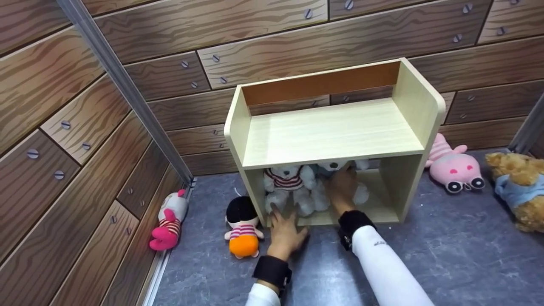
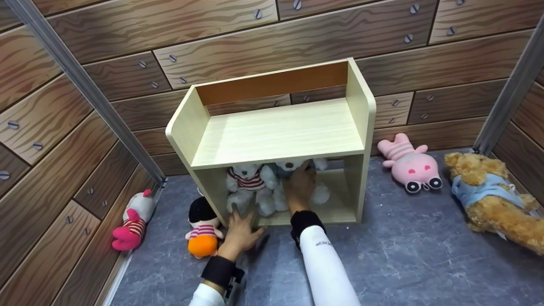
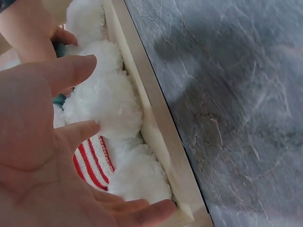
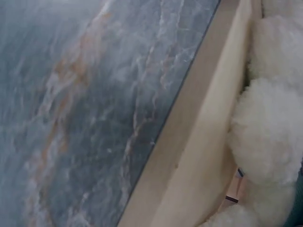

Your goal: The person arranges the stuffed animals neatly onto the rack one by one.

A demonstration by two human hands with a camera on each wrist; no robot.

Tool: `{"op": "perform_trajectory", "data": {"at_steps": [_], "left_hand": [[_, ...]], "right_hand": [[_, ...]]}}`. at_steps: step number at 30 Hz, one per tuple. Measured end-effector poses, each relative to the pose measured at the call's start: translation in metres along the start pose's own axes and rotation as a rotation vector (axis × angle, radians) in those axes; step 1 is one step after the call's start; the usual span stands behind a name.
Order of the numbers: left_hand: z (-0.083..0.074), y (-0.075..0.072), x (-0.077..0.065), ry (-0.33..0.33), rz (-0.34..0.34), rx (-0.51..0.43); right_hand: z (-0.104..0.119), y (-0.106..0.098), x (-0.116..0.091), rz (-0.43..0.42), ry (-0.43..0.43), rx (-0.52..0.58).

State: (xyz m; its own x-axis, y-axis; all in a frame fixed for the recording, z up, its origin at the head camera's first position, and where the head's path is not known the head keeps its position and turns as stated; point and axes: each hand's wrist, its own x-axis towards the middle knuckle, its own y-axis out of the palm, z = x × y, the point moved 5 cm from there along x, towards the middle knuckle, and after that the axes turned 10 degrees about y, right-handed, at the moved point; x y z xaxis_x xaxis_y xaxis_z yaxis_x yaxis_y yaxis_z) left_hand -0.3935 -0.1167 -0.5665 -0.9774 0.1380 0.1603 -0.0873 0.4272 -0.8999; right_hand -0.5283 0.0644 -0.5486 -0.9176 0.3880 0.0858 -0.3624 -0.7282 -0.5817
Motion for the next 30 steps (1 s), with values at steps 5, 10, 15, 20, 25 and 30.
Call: {"op": "perform_trajectory", "data": {"at_steps": [5,10,15,20,25,30], "left_hand": [[-0.008,0.004,0.002,0.009,0.010,-0.003],[-0.012,0.007,0.004,0.009,0.015,0.010],[-0.015,0.010,0.004,0.008,-0.008,0.004],[-0.019,0.014,0.003,0.022,-0.005,-0.026],[-0.015,0.009,0.002,0.033,-0.032,-0.007],[-0.007,0.003,0.000,-0.025,-0.059,0.002]], "right_hand": [[-0.007,-0.003,0.000,0.017,0.017,-0.111],[-0.009,-0.007,-0.003,0.045,0.011,-0.180],[-0.014,-0.010,-0.006,0.121,0.016,-0.199],[-0.015,-0.011,-0.008,0.114,0.003,-0.239],[-0.012,-0.005,-0.009,0.111,-0.038,-0.316],[-0.008,-0.002,-0.011,0.176,-0.055,-0.279]]}}
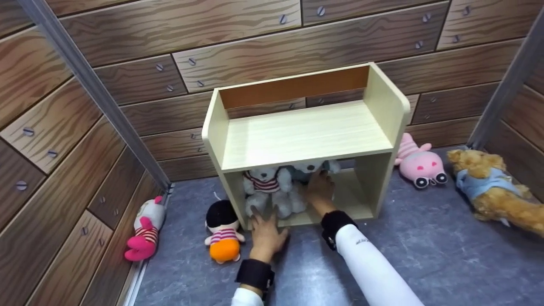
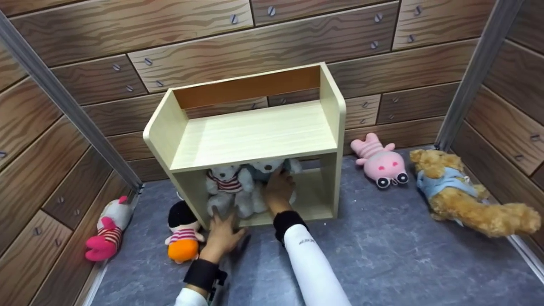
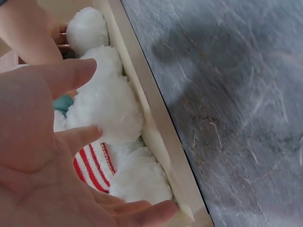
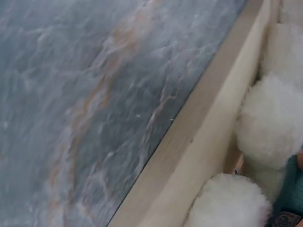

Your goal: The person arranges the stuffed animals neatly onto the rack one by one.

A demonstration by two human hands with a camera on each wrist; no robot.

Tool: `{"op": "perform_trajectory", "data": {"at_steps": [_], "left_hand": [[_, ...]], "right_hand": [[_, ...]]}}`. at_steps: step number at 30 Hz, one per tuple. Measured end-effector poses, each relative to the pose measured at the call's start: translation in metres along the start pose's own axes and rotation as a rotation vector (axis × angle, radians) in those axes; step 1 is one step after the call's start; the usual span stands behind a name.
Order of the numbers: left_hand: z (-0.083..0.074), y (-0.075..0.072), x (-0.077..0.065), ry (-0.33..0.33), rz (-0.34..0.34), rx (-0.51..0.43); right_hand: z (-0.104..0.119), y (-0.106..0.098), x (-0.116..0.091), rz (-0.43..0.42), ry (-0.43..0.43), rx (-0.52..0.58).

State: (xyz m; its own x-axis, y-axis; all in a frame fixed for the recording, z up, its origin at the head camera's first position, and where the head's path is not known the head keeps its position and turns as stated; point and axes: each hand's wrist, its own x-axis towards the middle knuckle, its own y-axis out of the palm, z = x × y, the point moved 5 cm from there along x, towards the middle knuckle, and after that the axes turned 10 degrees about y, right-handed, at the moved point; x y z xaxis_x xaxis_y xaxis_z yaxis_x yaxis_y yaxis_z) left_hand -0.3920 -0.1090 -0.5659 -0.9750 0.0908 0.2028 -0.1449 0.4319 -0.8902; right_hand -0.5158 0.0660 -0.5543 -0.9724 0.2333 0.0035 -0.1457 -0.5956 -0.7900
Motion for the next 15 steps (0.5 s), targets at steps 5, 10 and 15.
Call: {"op": "perform_trajectory", "data": {"at_steps": [5,10,15], "left_hand": [[0.0011,0.0004,-0.0041,-0.011,0.005,-0.065],[-0.0018,-0.0004,-0.0063,-0.021,-0.014,-0.081],[-0.0020,-0.0002,-0.0073,-0.012,-0.008,-0.083]], "right_hand": [[-0.0035,-0.0026,-0.0025,-0.016,0.005,0.028],[-0.0044,-0.0027,-0.0012,-0.026,-0.014,0.027],[-0.0010,-0.0036,-0.0026,-0.029,-0.012,0.046]]}}
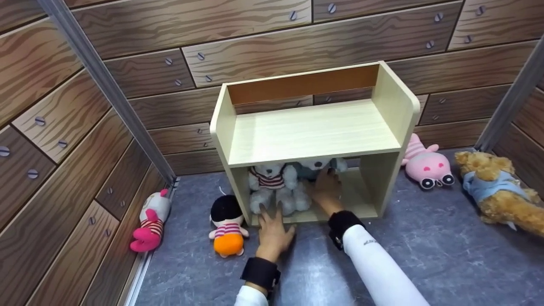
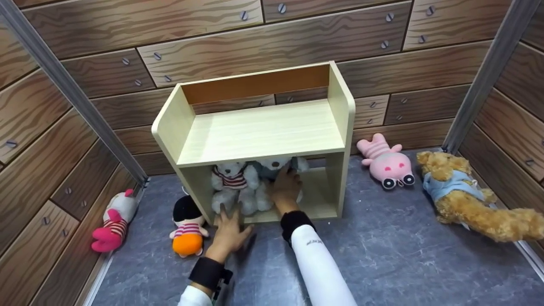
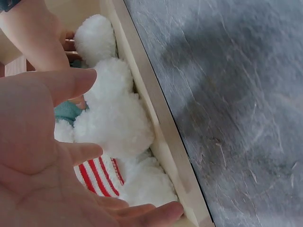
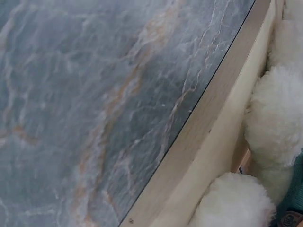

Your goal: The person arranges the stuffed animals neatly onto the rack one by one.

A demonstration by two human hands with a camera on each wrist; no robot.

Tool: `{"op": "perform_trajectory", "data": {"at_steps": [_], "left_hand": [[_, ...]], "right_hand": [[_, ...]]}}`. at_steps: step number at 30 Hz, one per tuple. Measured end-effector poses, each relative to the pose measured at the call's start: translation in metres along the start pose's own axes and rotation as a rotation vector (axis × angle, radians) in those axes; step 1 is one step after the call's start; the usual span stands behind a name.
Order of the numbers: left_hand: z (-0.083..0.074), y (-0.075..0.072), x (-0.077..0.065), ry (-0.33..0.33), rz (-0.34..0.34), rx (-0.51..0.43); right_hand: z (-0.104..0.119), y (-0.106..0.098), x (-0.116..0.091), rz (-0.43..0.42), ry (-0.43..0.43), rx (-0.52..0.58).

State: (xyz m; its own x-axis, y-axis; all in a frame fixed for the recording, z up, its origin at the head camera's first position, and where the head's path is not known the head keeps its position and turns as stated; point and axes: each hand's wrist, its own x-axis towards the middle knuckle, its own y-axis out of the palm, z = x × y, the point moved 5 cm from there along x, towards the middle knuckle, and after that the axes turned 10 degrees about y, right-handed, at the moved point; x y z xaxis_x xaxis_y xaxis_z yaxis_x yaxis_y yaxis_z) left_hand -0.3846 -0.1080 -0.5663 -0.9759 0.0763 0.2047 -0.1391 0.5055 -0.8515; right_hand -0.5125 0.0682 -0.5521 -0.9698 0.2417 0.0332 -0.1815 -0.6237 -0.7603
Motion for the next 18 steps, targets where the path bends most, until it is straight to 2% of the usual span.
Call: {"op": "perform_trajectory", "data": {"at_steps": [8,18], "left_hand": [[-0.0015,0.0003,0.0001,-0.003,-0.006,-0.016],[-0.0040,0.0017,-0.0046,-0.011,0.025,-0.003]], "right_hand": [[-0.0031,-0.0046,-0.0038,0.000,-0.022,0.002],[-0.0047,-0.0070,-0.0088,-0.061,-0.069,-0.028]]}}
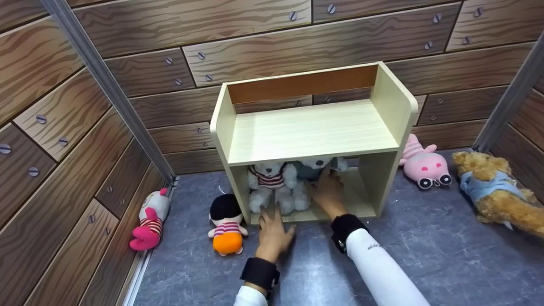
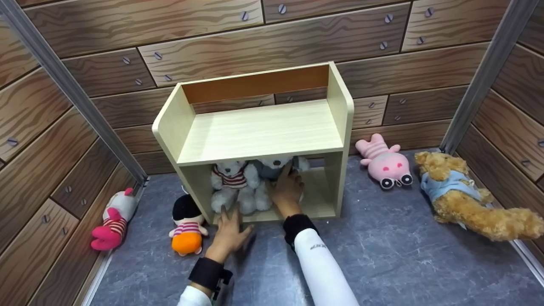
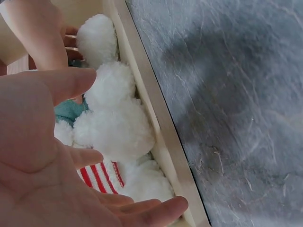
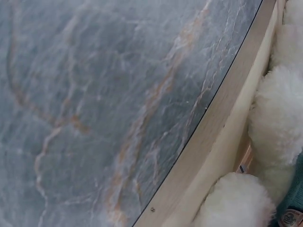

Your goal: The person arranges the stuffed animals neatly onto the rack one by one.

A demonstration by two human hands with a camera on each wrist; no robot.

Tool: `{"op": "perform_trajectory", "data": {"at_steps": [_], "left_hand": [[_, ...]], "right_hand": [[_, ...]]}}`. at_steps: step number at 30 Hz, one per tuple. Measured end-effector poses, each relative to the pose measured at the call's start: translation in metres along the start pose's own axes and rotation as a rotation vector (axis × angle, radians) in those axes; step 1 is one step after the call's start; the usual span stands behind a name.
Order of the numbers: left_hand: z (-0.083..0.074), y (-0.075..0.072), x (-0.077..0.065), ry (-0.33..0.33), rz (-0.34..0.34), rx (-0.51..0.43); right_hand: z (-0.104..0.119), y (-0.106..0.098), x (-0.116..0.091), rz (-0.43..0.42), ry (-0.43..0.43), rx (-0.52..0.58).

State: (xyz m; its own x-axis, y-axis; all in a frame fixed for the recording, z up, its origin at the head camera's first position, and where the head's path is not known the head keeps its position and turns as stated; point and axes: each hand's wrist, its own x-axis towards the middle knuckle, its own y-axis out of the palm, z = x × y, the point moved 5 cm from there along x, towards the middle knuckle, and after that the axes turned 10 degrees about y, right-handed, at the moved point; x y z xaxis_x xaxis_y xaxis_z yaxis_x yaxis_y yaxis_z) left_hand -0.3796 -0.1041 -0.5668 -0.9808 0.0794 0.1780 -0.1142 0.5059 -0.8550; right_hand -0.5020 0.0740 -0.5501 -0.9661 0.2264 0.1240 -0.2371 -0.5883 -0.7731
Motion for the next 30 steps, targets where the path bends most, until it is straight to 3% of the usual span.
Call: {"op": "perform_trajectory", "data": {"at_steps": [9,16,23,30], "left_hand": [[0.001,0.006,0.000,-0.027,0.074,-0.030],[0.007,0.011,-0.009,-0.025,0.082,-0.011],[0.008,0.011,-0.013,0.005,0.112,0.018],[0.005,0.014,-0.011,0.001,0.173,0.042]], "right_hand": [[-0.006,-0.003,0.001,-0.004,0.008,0.019],[-0.005,-0.003,-0.005,-0.001,-0.044,0.010],[-0.008,-0.020,-0.024,-0.150,-0.172,-0.005],[-0.025,-0.041,-0.042,-0.113,-0.205,-0.047]]}}
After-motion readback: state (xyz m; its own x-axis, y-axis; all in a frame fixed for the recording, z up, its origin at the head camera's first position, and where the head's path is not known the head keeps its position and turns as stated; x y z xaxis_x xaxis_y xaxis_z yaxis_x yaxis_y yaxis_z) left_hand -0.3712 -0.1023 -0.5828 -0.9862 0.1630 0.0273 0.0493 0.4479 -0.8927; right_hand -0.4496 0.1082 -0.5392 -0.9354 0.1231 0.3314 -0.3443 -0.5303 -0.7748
